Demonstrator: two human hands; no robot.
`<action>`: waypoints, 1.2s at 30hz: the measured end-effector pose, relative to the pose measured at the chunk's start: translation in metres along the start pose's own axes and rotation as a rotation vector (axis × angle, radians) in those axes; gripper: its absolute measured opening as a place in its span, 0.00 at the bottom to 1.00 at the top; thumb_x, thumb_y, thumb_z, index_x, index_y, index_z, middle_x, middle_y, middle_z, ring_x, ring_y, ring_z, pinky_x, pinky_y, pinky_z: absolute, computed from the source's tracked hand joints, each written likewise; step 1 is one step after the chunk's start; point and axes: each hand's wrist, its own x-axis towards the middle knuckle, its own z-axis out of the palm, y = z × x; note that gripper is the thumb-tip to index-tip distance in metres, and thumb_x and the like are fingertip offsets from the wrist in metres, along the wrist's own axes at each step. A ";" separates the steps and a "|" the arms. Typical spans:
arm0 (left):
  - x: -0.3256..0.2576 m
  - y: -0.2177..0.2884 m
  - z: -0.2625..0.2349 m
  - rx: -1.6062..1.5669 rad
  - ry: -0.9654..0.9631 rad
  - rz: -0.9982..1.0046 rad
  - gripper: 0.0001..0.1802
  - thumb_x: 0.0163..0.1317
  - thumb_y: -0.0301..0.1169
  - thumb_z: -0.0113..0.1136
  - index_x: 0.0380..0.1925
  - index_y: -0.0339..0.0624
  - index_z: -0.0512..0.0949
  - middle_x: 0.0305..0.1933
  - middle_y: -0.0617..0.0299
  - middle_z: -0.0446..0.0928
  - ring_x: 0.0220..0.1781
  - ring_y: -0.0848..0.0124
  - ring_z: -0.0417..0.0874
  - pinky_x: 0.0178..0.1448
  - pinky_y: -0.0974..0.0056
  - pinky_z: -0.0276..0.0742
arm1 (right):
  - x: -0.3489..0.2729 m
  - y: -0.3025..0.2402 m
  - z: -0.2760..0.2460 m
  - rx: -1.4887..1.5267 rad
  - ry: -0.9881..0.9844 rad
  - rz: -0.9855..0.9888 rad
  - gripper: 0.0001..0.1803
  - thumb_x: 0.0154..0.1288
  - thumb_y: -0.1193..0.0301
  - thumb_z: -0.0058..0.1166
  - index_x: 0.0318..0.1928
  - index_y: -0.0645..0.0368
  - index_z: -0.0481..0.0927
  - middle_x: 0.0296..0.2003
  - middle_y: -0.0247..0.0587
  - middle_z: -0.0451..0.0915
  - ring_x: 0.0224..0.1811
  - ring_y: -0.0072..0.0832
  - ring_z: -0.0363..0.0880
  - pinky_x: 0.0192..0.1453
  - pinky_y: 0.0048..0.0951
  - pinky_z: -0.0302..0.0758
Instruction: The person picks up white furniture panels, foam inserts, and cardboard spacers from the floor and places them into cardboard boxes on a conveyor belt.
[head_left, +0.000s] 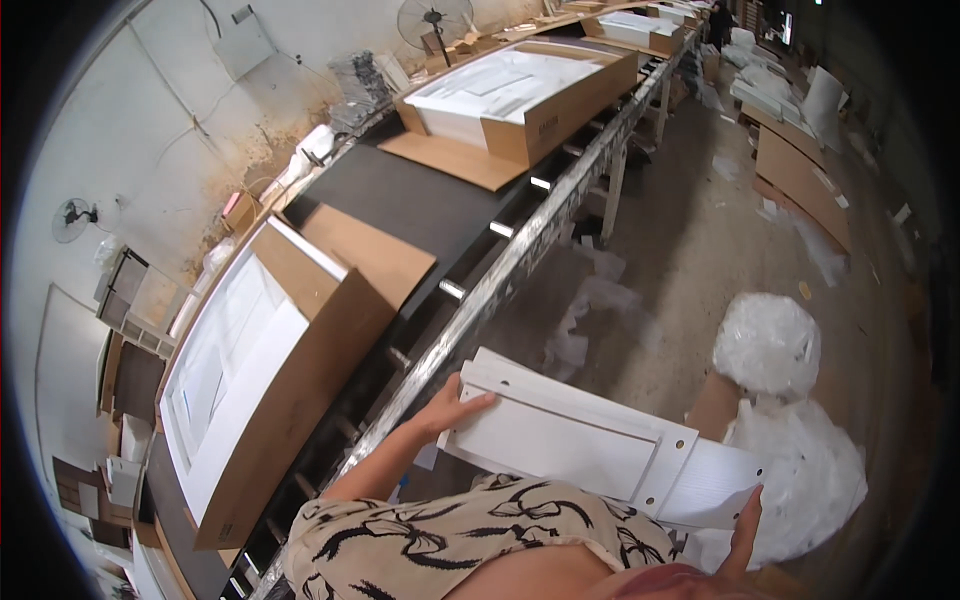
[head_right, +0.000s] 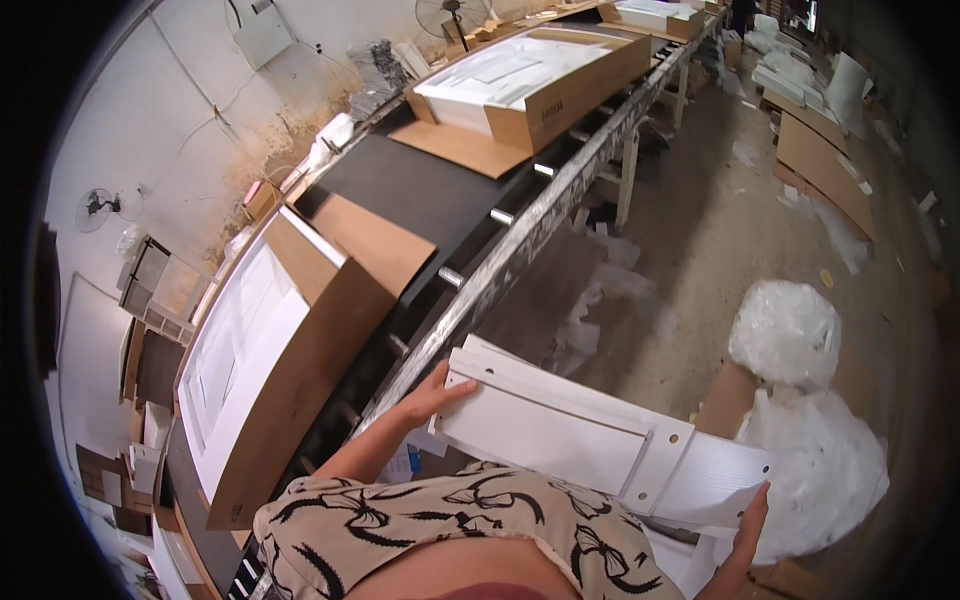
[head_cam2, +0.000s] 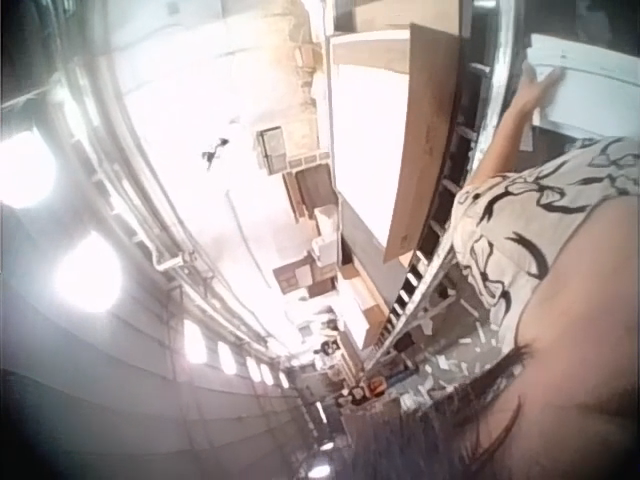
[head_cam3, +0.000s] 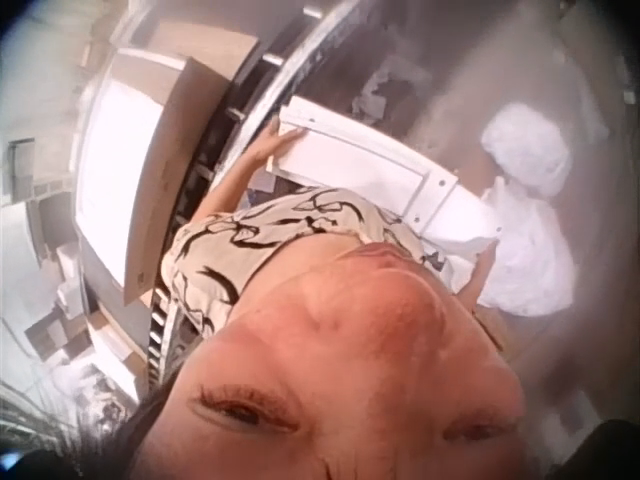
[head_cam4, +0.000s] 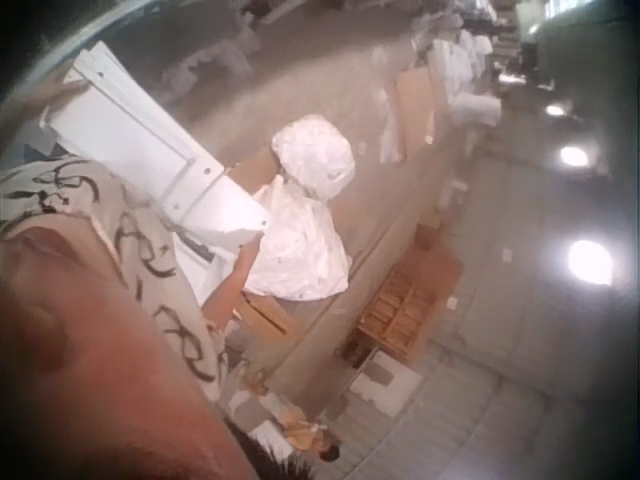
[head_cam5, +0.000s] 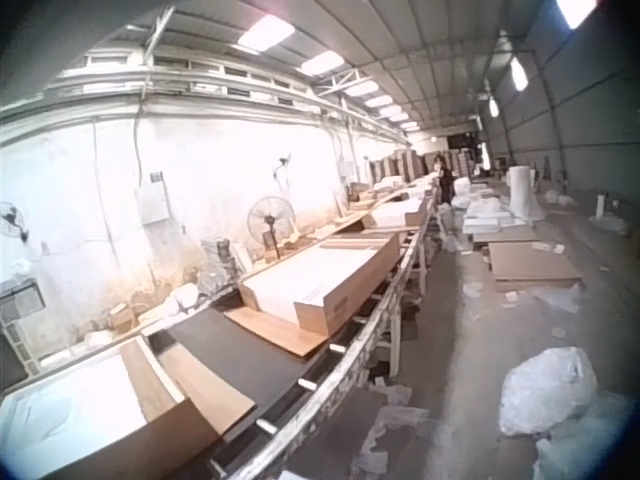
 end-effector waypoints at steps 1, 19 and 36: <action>0.012 0.012 0.003 -0.014 0.017 -0.035 0.47 0.49 0.51 0.67 0.59 0.31 0.58 0.55 0.45 0.68 0.56 0.60 0.72 0.59 0.62 0.67 | 0.017 -0.023 0.013 -0.002 -0.006 0.003 0.36 0.67 0.43 0.36 0.56 0.64 0.71 0.49 0.40 0.76 0.49 0.30 0.73 0.55 0.26 0.66; 0.342 0.249 -0.009 -0.457 0.320 0.104 0.42 0.51 0.45 0.67 0.59 0.33 0.60 0.50 0.49 0.74 0.47 0.65 0.78 0.50 0.65 0.75 | 0.443 -0.416 0.268 -0.477 -0.056 -0.557 0.34 0.69 0.48 0.36 0.48 0.73 0.75 0.44 0.54 0.78 0.47 0.36 0.75 0.54 0.31 0.68; 0.552 0.412 -0.147 -0.424 0.752 0.034 0.43 0.48 0.62 0.59 0.50 0.32 0.73 0.43 0.49 0.77 0.44 0.63 0.79 0.44 0.68 0.71 | 0.618 -0.980 0.767 -0.740 -0.686 -1.131 0.35 0.67 0.48 0.41 0.46 0.76 0.75 0.37 0.46 0.80 0.36 0.29 0.73 0.46 0.28 0.70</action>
